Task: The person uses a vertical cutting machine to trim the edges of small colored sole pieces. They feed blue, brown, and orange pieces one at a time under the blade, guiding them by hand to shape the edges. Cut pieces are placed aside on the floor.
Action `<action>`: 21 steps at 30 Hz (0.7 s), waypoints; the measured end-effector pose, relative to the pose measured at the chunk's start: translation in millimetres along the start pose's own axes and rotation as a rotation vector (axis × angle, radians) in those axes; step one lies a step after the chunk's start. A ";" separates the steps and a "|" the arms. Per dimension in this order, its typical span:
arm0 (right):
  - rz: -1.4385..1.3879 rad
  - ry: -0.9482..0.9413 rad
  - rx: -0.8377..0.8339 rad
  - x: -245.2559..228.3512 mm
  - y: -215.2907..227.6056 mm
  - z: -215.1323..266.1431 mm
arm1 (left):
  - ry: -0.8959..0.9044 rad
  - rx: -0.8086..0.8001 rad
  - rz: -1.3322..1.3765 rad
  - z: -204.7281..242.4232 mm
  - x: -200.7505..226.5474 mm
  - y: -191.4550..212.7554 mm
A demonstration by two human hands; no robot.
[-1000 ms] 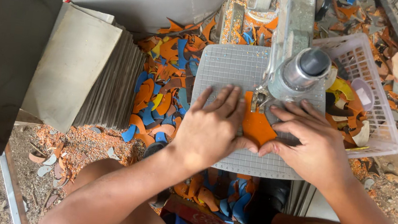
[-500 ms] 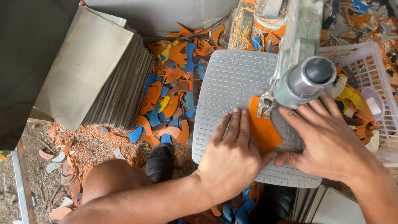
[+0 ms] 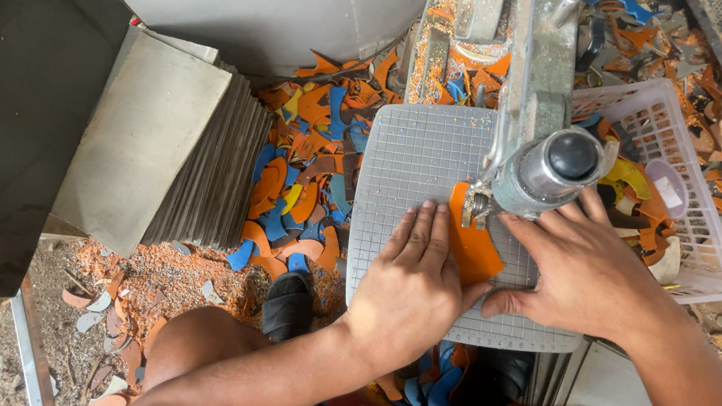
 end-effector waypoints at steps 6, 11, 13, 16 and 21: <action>0.005 0.016 0.033 0.1 -1.8 0.8 | -0.012 -0.026 0.073 -3.4 -10.3 2.4; -0.011 0.036 0.065 0.3 -1.4 1.7 | -0.014 -0.038 0.142 -6.4 -19.5 5.9; -0.008 0.031 0.056 0.4 -1.9 1.2 | -0.006 -0.047 0.152 -7.5 -22.2 5.9; -0.012 0.030 0.058 -0.1 -1.0 0.1 | -0.010 -0.038 0.160 -7.3 -25.6 7.0; 0.005 -0.001 0.025 1.1 -2.7 -0.5 | 0.011 -0.022 0.190 -5.8 -31.0 6.4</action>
Point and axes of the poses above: each hand's wrist, its own z-axis away from the middle knuckle, its own y-axis out of the back of the hand, x = y × z, the point moved 5 cm from there along -z, towards the middle knuckle, and after that the axes turned 11 degrees about x, right-handed, at the moved point
